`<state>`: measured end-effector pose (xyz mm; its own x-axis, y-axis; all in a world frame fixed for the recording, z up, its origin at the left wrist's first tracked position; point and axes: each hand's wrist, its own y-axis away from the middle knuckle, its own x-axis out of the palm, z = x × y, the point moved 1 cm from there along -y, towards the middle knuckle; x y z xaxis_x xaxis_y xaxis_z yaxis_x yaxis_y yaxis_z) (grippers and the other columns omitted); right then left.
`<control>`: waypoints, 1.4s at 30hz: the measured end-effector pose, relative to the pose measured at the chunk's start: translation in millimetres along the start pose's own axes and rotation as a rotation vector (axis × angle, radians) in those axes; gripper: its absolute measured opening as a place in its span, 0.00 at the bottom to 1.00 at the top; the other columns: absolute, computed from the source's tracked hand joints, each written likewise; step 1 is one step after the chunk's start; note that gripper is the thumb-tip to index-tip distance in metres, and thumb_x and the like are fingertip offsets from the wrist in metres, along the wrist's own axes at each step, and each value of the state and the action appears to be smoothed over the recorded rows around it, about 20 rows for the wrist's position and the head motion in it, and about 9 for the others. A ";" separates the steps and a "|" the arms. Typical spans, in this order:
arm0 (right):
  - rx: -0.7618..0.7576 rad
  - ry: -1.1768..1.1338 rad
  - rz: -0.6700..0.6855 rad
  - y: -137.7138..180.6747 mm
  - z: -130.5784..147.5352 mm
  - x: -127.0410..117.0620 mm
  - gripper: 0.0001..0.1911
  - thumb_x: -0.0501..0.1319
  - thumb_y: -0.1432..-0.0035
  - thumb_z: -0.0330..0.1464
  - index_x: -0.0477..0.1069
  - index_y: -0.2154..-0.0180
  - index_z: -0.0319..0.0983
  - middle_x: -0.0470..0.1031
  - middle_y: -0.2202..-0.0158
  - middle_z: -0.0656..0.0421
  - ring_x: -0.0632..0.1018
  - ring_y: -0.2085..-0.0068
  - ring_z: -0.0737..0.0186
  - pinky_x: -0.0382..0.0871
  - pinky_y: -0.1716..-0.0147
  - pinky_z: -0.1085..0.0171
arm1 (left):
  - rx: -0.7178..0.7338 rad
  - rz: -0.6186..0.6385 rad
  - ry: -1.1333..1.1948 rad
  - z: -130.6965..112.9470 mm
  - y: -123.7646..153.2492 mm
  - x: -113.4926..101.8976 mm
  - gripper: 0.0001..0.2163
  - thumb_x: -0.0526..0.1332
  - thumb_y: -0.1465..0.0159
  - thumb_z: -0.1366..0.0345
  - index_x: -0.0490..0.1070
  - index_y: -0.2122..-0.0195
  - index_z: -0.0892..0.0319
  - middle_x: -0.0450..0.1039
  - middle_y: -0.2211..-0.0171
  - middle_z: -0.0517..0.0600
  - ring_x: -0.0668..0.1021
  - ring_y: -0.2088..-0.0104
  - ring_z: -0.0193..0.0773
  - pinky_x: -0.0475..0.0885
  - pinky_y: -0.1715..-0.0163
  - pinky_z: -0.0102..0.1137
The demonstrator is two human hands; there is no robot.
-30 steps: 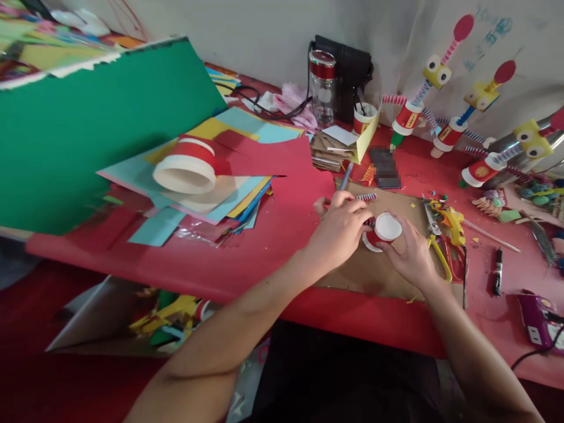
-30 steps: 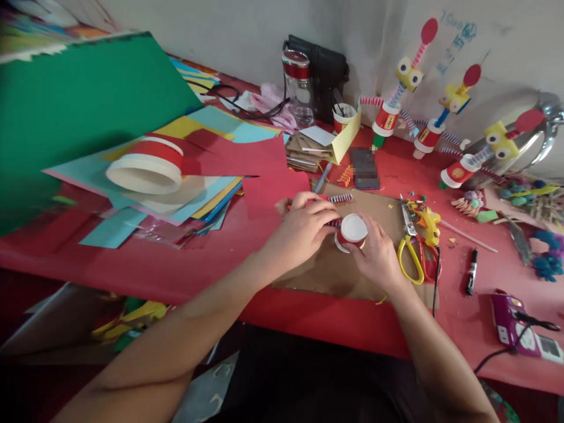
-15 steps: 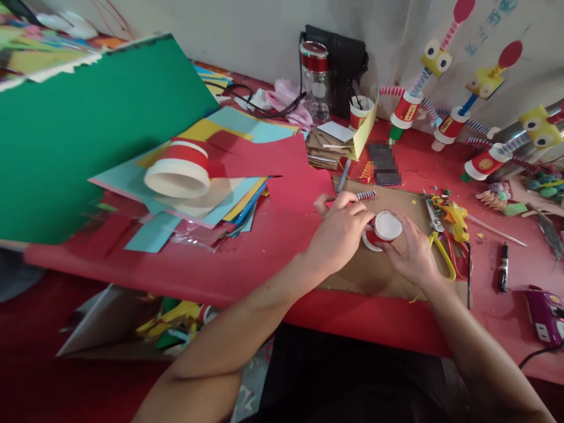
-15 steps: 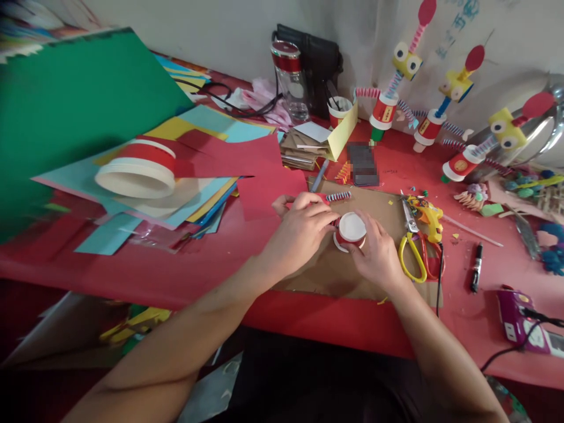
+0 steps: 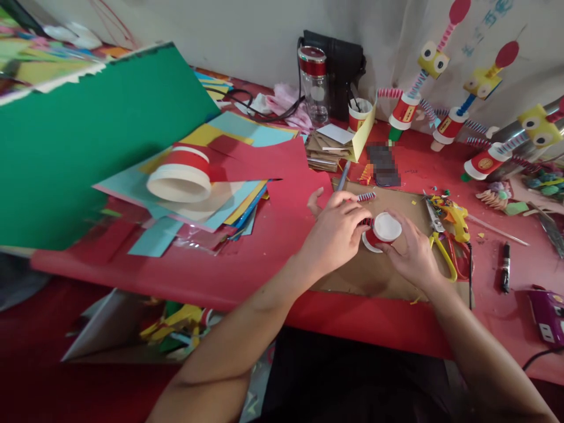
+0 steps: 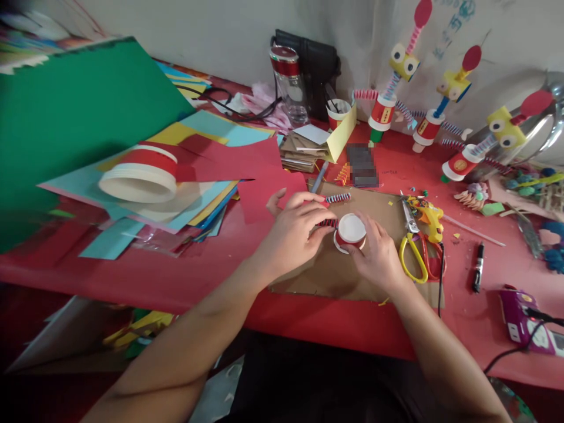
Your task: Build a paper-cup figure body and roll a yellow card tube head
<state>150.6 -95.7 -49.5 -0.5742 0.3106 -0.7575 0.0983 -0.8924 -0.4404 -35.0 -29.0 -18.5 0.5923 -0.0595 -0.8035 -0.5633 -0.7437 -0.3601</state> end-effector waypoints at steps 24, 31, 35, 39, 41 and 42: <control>-0.007 0.029 0.015 1.4 3.4 1.8 0.30 0.61 0.38 0.32 0.59 0.36 0.42 0.78 0.46 0.48 0.80 0.47 0.43 0.77 0.49 0.43 | -0.213 -0.598 0.600 41.6 -1.9 -38.1 0.11 0.59 0.32 0.55 0.80 0.61 0.52 0.82 0.59 0.50 0.80 0.56 0.42 0.73 0.50 0.40; -0.008 0.043 -0.008 1.9 1.1 3.0 0.27 0.61 0.37 0.35 0.62 0.38 0.42 0.78 0.45 0.47 0.81 0.47 0.43 0.78 0.52 0.44 | -0.444 -0.591 0.819 79.8 -1.3 -35.6 0.18 0.66 0.41 0.44 0.78 0.69 0.55 0.80 0.67 0.52 0.81 0.63 0.41 0.75 0.56 0.39; -0.003 0.035 -0.004 1.7 0.6 3.5 0.27 0.60 0.37 0.36 0.61 0.37 0.42 0.78 0.45 0.46 0.80 0.47 0.43 0.77 0.50 0.43 | -0.243 0.035 0.511 62.4 2.1 -36.7 0.23 0.76 0.50 0.55 0.79 0.53 0.50 0.80 0.48 0.51 0.78 0.45 0.48 0.70 0.42 0.44; 0.001 0.025 0.004 0.7 2.1 2.7 0.27 0.60 0.37 0.35 0.61 0.37 0.42 0.78 0.45 0.47 0.80 0.47 0.43 0.77 0.50 0.43 | -0.143 0.192 0.344 44.3 1.7 -30.7 0.18 0.70 0.41 0.63 0.77 0.49 0.53 0.81 0.49 0.51 0.81 0.48 0.45 0.73 0.45 0.42; 0.002 0.021 0.007 0.3 3.1 2.2 0.27 0.60 0.37 0.35 0.62 0.38 0.42 0.78 0.45 0.47 0.81 0.47 0.43 0.78 0.51 0.43 | -0.114 0.150 0.302 38.4 0.7 -24.4 0.15 0.70 0.40 0.63 0.78 0.51 0.54 0.82 0.52 0.52 0.82 0.51 0.44 0.75 0.47 0.41; 0.003 0.019 0.009 0.2 3.6 2.1 0.26 0.60 0.37 0.35 0.62 0.38 0.42 0.78 0.45 0.47 0.81 0.48 0.43 0.78 0.51 0.43 | -0.104 0.120 0.285 36.1 0.5 -21.0 0.14 0.70 0.40 0.63 0.79 0.53 0.54 0.83 0.53 0.52 0.82 0.52 0.44 0.76 0.48 0.40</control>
<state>146.5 -96.4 -49.4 -0.5574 0.3088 -0.7707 0.1009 -0.8962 -0.4321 -68.5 -4.1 -18.9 0.6708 -0.3240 -0.6671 -0.5858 -0.7831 -0.2088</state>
